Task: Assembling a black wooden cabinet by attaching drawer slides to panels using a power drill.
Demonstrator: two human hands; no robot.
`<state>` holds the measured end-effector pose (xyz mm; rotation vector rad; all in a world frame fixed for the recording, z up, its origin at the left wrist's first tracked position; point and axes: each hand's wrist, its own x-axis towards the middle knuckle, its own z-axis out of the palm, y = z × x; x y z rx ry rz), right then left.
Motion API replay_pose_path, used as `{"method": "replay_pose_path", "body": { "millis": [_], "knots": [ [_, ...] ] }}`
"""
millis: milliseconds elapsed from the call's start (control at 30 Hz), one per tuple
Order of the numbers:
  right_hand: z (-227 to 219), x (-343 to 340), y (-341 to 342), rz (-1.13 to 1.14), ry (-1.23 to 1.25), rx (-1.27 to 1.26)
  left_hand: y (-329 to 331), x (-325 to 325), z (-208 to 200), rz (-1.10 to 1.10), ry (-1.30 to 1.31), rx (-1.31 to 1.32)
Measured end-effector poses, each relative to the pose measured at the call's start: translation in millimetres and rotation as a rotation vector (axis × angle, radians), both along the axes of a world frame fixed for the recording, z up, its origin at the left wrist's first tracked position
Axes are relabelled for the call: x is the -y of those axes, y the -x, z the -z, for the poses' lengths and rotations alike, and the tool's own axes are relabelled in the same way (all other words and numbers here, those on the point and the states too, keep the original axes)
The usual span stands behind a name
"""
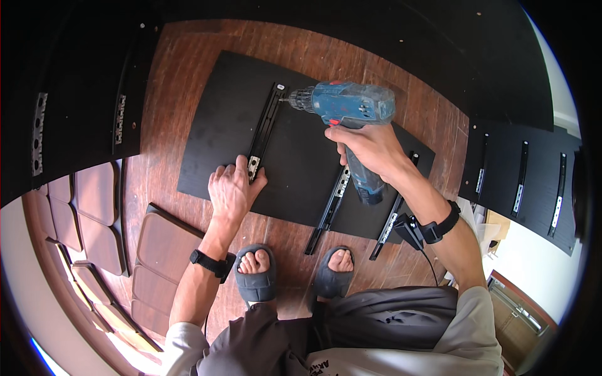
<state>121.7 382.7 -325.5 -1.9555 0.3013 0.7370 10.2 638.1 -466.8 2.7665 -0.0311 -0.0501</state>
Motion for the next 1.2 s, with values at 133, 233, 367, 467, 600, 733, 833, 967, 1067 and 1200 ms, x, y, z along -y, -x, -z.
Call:
{"method": "replay_pose_path", "body": {
  "millis": [133,233,367,467,600,733,833,967,1067,1200],
  "knots": [
    [4.9,-5.8,-6.7,-0.064,0.047,0.031,0.5,0.6,-0.3,0.002,-0.003,0.019],
    [4.3,-10.4,-11.6,-0.12,0.108,0.031,1.0,0.9,-0.8,0.0,0.045,0.016],
    [0.9,-16.7,-14.1,-0.144,0.162,0.009,1.3,1.0,-0.9,-0.004,0.047,0.019],
    [-1.9,-18.5,-15.2,-0.167,0.179,-0.003,1.6,0.4,-1.0,-0.002,0.041,0.014],
    [-3.4,-20.3,-15.7,-0.192,0.217,0.008,1.3,0.0,-0.9,-0.001,0.045,0.025],
    [-7.0,-24.1,-16.5,-0.213,0.255,0.01,0.7,-0.5,-1.2,0.002,0.053,0.028],
    [-12.5,-27.1,-18.9,-0.273,0.305,0.03,1.0,0.2,-0.9,-0.008,0.056,0.023],
    [-14.7,-39.3,-27.2,-0.461,0.453,0.256,1.2,-0.6,0.8,0.001,0.051,0.047],
    [-17.1,-49.2,-36.9,-0.54,0.516,0.263,0.5,-1.5,1.9,0.005,0.053,0.053],
    [-23.6,-57.8,-45.2,-0.584,0.57,0.237,0.7,-2.2,1.1,0.012,0.06,0.035]
  ]
}}
